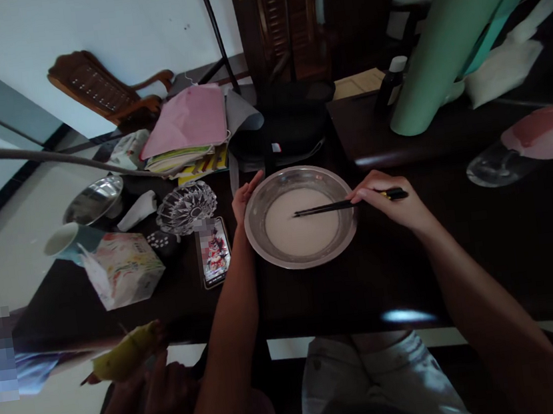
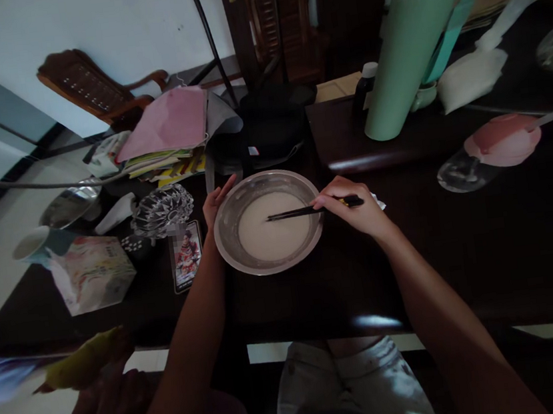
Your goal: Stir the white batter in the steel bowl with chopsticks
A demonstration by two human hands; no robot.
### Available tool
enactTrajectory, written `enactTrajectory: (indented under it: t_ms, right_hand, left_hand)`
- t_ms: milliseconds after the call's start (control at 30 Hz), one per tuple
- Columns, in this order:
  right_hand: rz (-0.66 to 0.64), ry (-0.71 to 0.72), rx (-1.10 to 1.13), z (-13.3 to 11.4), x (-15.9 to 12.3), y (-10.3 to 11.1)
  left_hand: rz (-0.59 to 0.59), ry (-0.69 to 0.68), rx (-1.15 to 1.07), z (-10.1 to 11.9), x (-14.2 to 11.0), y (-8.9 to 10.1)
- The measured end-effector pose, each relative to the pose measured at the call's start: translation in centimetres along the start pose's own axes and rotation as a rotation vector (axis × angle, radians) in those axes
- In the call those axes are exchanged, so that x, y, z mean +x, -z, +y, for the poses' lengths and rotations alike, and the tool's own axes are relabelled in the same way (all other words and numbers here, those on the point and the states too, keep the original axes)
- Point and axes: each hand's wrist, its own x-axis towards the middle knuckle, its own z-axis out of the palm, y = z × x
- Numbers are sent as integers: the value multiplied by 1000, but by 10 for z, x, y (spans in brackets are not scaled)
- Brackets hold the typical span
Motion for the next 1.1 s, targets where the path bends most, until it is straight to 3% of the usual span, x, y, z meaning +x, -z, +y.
enactTrajectory:
  t_ms: [100, 300, 433, 600, 767, 967, 1100]
  right_hand:
    - [95, -54, 29, 0, -1, 1]
    - [-27, -24, 5, 0, 0, 1]
    - [92, -71, 28, 1, 0, 3]
    - [-35, -64, 45, 0, 0, 1]
    - [80, -64, 19, 2, 0, 3]
    - [-22, -27, 5, 3, 0, 2]
    - [100, -65, 2, 2, 0, 3]
  left_hand:
    - [0, 9, 0, 0, 0, 1]
    - [4, -6, 0, -1, 0, 1]
    - [7, -10, 6, -2, 0, 1]
    - [-6, 0, -4, -1, 1, 2]
    - [-7, 3, 3, 0, 0, 1]
    - [-7, 2, 7, 0, 0, 0]
    - [-16, 6, 8, -1, 0, 1]
